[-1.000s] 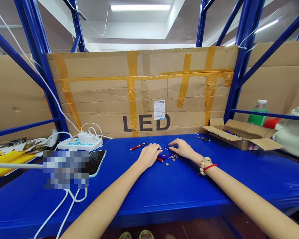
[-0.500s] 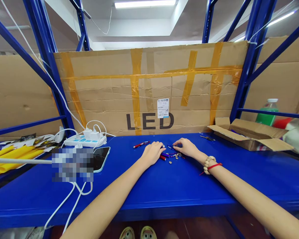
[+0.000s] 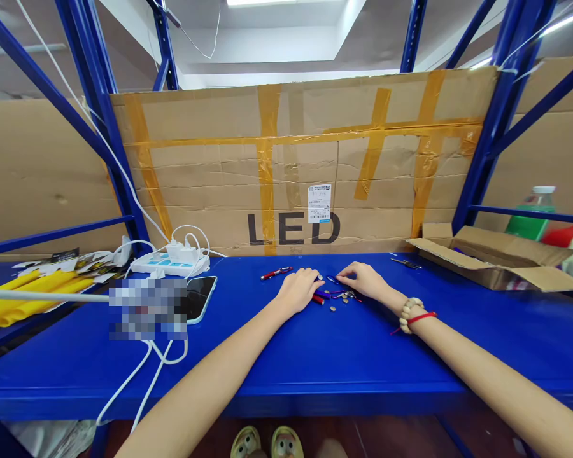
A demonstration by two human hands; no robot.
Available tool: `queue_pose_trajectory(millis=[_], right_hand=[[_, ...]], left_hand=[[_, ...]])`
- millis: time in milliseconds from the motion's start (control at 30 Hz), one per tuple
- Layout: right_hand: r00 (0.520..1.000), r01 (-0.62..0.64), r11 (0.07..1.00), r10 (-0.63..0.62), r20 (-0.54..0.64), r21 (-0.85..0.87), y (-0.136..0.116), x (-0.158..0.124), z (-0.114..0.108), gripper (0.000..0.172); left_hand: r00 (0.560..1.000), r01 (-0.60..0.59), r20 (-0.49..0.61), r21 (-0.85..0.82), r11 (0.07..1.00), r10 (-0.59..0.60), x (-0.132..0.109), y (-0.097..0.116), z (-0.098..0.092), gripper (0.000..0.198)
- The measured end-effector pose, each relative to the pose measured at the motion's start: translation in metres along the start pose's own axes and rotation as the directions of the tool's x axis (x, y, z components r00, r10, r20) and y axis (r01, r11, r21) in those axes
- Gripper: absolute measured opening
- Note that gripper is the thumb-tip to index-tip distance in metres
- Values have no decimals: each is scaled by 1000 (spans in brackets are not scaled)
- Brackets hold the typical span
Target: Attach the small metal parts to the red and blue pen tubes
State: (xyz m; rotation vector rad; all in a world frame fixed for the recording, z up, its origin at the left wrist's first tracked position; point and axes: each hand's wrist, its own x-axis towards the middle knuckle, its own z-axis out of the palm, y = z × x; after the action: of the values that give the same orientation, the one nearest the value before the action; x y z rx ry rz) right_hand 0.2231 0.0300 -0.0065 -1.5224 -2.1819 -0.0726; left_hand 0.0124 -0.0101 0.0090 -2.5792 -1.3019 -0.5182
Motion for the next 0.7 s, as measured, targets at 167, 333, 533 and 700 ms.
queue_pose_trajectory(millis=[167, 333, 533, 700], right_hand=[[1000, 30, 999, -30, -9, 21, 2, 1, 1, 23], [997, 75, 995, -74, -11, 66, 1, 1, 3, 20], [997, 68, 993, -63, -52, 93, -5, -1, -1, 18], [991, 44, 991, -28, -129, 126, -10, -3, -8, 17]], left_hand=[[1000, -2, -2, 8, 1000, 2, 0, 1, -1, 27], [1000, -10, -16, -3, 1000, 9, 0, 0, 1, 29], [999, -16, -36, -20, 1000, 16, 1, -2, 2, 28], [999, -13, -31, -20, 1000, 13, 1, -1, 1, 28]])
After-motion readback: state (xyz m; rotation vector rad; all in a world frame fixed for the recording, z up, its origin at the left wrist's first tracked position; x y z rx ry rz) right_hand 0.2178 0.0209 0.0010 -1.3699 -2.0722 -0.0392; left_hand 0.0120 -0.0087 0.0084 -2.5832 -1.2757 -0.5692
